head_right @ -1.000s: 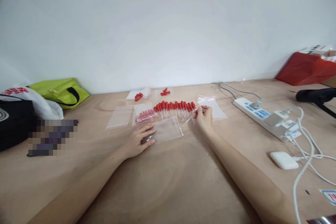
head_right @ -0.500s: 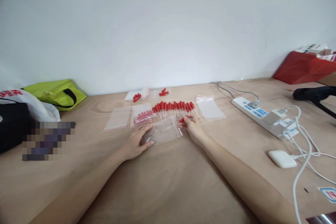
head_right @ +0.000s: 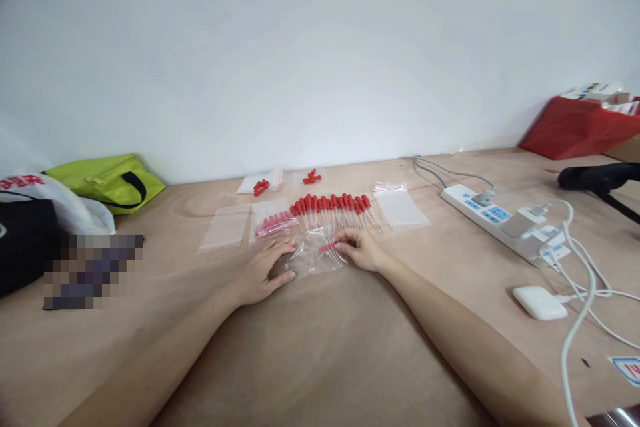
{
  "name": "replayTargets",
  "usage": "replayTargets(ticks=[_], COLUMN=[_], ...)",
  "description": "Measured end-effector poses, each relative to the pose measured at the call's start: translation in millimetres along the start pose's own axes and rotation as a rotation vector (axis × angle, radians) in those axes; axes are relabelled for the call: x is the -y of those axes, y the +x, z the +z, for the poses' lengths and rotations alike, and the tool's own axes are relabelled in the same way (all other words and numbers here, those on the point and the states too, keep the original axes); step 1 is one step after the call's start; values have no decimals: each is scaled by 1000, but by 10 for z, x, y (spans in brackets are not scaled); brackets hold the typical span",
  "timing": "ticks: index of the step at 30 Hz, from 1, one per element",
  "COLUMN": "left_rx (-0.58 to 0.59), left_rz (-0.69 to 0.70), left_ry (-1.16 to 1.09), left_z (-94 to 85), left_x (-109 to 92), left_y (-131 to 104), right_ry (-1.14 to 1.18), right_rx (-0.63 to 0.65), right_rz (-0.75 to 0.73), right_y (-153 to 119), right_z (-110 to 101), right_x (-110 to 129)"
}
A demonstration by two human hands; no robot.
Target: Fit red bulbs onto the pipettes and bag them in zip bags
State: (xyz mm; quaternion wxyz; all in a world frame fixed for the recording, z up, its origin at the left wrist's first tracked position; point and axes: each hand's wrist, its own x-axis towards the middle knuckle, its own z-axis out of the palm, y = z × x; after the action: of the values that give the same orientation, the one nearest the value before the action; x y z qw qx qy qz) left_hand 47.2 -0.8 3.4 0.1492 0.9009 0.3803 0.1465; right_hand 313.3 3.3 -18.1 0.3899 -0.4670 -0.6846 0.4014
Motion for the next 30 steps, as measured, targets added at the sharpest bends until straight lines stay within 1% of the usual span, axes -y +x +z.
replayTargets(ticks=[2,5,8,10,12,14,16,19,23,27,30], left_rx=[22,57,88,82,37,-21,-66,-104,-121,-121,-107], left_rz=[-1,9,21,29,40,47,51,58,73,76,72], left_ry=[11,25,34,39,46,45,24,-13,-38,-49,-51], left_z=[2,-5,-15,-15,-14,-17,-24,-28,-11,-7,-16], left_x=[16,38,48,44,30,5,-20,-37,-19,-9,-8], left_y=[2,0,-4,-9,-19,-31,-43,-52,-47,-46,-57], right_ry=[-38,-199,-353,-418,-485,-552,-606,-643,-574,-508,-466], right_rx=[-26,-61,-105,-215,-347,-411,-426,-449,-440,-430,-437], right_rz=[-25,-90,-142,-78,41,158,235,308,404,421,407], right_y=[4,-4,19,83,185,305,418,545,645,698,655], right_z=[40,62,-9,-103,-201,-269,-288,-255,-227,-265,-304], right_x=[-3,27,70,75,52,10,-31,-58,-45,-3,61])
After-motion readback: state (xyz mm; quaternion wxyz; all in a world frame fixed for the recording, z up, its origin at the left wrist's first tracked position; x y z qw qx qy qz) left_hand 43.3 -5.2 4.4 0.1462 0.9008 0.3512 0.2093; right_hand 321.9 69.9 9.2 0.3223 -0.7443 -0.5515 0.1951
